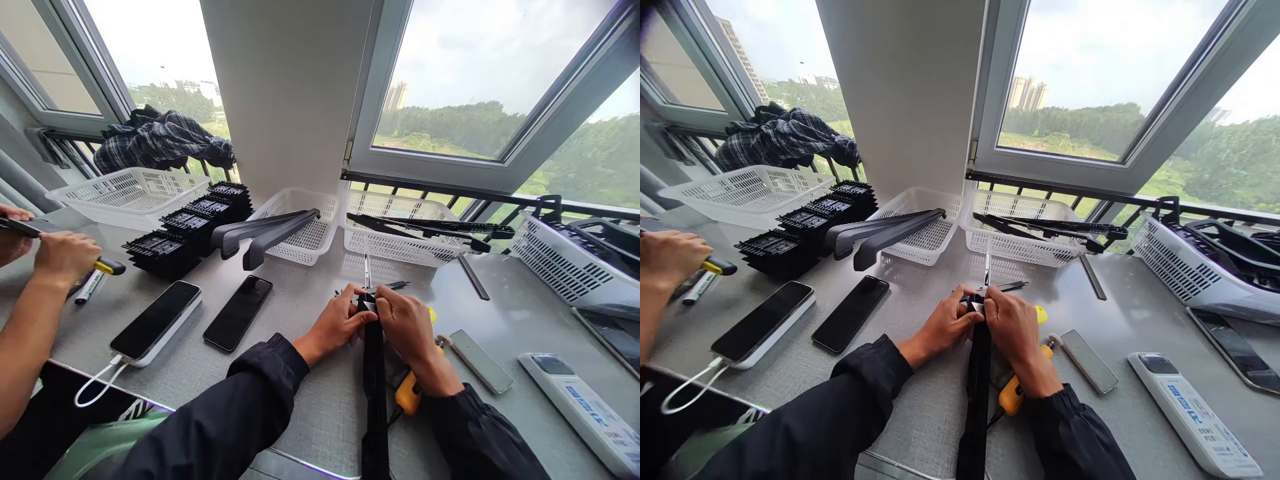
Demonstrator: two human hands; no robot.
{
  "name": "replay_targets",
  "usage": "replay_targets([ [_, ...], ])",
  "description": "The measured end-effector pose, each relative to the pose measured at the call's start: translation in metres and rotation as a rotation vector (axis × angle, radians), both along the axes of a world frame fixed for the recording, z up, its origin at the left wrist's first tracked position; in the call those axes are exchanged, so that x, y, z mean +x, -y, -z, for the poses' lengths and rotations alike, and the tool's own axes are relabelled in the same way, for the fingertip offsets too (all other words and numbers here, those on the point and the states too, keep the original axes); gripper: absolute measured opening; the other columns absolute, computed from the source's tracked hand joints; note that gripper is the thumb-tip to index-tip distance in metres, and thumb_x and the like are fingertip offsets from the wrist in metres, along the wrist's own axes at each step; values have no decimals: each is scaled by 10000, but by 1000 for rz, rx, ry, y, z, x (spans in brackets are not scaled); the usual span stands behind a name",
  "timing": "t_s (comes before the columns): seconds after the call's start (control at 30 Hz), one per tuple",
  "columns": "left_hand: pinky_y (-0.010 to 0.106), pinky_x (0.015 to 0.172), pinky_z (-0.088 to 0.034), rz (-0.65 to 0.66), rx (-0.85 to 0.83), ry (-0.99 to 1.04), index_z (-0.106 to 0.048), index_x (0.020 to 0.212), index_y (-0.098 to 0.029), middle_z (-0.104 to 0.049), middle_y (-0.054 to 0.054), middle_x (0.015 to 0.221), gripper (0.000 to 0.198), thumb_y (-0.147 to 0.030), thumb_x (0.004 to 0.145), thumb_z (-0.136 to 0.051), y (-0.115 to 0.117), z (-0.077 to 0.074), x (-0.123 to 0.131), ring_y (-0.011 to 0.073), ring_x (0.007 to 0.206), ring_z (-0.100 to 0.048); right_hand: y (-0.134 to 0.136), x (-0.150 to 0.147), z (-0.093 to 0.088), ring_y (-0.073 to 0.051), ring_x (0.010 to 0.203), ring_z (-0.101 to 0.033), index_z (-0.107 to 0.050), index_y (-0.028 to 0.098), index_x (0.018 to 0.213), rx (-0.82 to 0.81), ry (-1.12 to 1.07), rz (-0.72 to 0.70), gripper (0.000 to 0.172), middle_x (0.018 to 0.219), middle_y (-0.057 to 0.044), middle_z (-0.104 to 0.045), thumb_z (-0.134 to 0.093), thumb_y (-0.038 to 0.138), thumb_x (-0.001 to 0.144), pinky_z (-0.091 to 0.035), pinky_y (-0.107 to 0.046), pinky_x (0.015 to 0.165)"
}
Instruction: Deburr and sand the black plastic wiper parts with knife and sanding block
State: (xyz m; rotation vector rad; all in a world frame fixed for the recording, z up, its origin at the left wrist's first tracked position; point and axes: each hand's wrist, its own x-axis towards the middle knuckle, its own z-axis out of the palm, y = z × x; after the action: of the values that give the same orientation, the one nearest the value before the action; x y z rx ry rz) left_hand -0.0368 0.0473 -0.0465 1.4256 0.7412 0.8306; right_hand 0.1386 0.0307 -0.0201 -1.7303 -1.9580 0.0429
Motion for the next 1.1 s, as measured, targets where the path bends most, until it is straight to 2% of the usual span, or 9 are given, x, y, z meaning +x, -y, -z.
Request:
replay_targets([
  [0.23, 207, 404, -338, 3, 7, 0, -491, 1200, -228, -621, -89, 575, 603, -683, 882, -727, 0, -1, -1, 126, 377, -534, 0, -1, 2, -164, 546, -423, -586, 230, 735, 12, 20, 10, 282, 569, -5, -544, -415, 271, 956, -187, -311, 620],
  [0.6, 201, 393, -356, 3, 26, 1, -495, 1201, -231, -606, -89, 577, 578, -662, 893, -726, 0, -3, -1, 125, 382, -528, 0, -3, 1, -157, 543, -371, -533, 231, 704, 5, 39, 26, 271, 562, 5, -504, -423, 262, 950, -162, -317, 620],
  [1.1, 197, 391, -361, -44, 119, -40, -523, 1256, -201, -560, -100, 526, 581, -674, 944, -649, 1, -2, 0, 130, 387, -525, 3, -10, 1, -146, 584, -293, -482, 215, 689, 48, 77, 116, 276, 575, 17, -438, -439, 254, 958, -131, -306, 623],
])
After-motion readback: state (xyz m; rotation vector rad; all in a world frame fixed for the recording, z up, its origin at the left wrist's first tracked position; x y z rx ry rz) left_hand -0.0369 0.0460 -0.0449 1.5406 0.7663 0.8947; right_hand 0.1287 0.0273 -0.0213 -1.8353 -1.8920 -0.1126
